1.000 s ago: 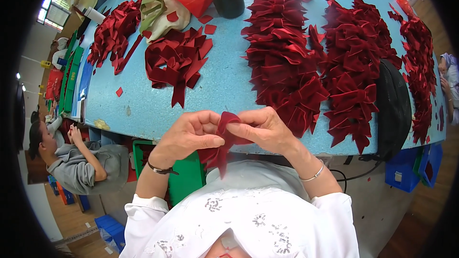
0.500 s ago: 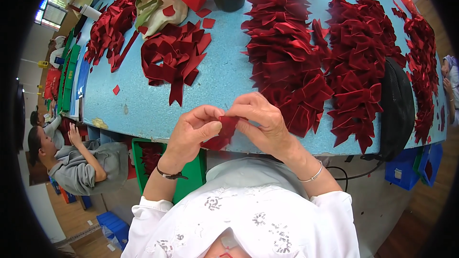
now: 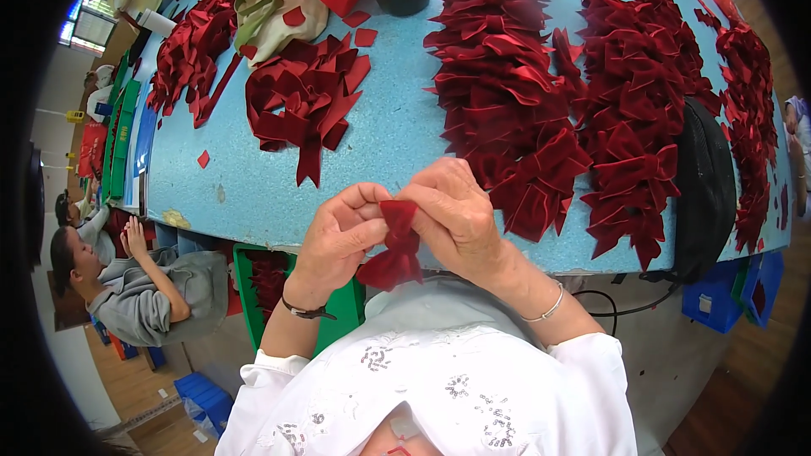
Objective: Folding and tying red ribbons into decorative bows at a factory workbench.
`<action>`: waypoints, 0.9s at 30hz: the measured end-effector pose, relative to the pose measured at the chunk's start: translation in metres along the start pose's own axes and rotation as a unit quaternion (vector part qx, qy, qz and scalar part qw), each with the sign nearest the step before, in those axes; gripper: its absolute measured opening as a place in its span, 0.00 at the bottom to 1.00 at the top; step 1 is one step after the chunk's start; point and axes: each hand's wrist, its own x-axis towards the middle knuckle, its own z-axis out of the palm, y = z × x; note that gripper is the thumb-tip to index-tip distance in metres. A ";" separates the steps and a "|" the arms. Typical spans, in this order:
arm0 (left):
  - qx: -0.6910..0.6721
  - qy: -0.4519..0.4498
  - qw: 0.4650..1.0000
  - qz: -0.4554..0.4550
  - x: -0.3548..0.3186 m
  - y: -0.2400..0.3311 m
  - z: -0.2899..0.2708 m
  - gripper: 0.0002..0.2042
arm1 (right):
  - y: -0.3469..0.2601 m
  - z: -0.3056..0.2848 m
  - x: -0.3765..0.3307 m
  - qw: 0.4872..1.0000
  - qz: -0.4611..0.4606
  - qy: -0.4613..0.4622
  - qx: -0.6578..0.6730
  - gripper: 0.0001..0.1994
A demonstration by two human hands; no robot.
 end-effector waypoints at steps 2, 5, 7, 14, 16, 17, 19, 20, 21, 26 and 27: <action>-0.020 -0.026 0.999 -0.028 0.000 0.002 -0.001 0.10 | -0.001 0.001 0.000 1.000 -0.007 0.010 -0.020 0.12; 0.030 -0.027 0.997 -0.070 0.001 0.004 0.011 0.08 | -0.003 0.004 0.001 0.999 -0.005 0.032 -0.034 0.12; 0.054 -0.027 0.994 -0.092 0.001 0.003 0.013 0.08 | -0.002 0.002 0.001 0.998 -0.016 0.034 -0.043 0.12; 0.124 -0.003 0.991 -0.059 -0.003 -0.015 0.009 0.07 | -0.001 0.004 -0.008 0.999 0.032 0.030 -0.011 0.10; 0.139 0.003 0.988 -0.062 -0.003 -0.016 0.010 0.07 | -0.008 0.007 -0.010 0.982 0.173 0.037 0.070 0.08; 0.154 0.009 0.986 -0.064 -0.003 -0.016 0.010 0.07 | -0.011 0.008 -0.010 0.963 0.242 0.040 0.110 0.06; 0.168 0.014 0.983 -0.066 -0.002 -0.018 0.011 0.07 | -0.011 0.010 -0.011 0.931 0.305 0.057 0.195 0.06; 0.169 0.020 0.984 -0.055 -0.001 -0.019 0.013 0.08 | -0.011 0.010 -0.011 0.886 0.364 0.073 0.277 0.05; 0.170 0.025 0.984 -0.044 -0.001 -0.019 0.014 0.08 | -0.011 0.011 -0.011 0.831 0.418 0.089 0.354 0.04; 0.109 0.060 0.992 -0.025 0.001 -0.016 0.018 0.07 | -0.013 0.001 0.000 0.848 0.438 0.052 0.295 0.06; 0.109 0.059 0.992 -0.023 0.001 -0.014 0.019 0.07 | -0.008 -0.001 0.000 0.930 0.316 0.059 0.178 0.08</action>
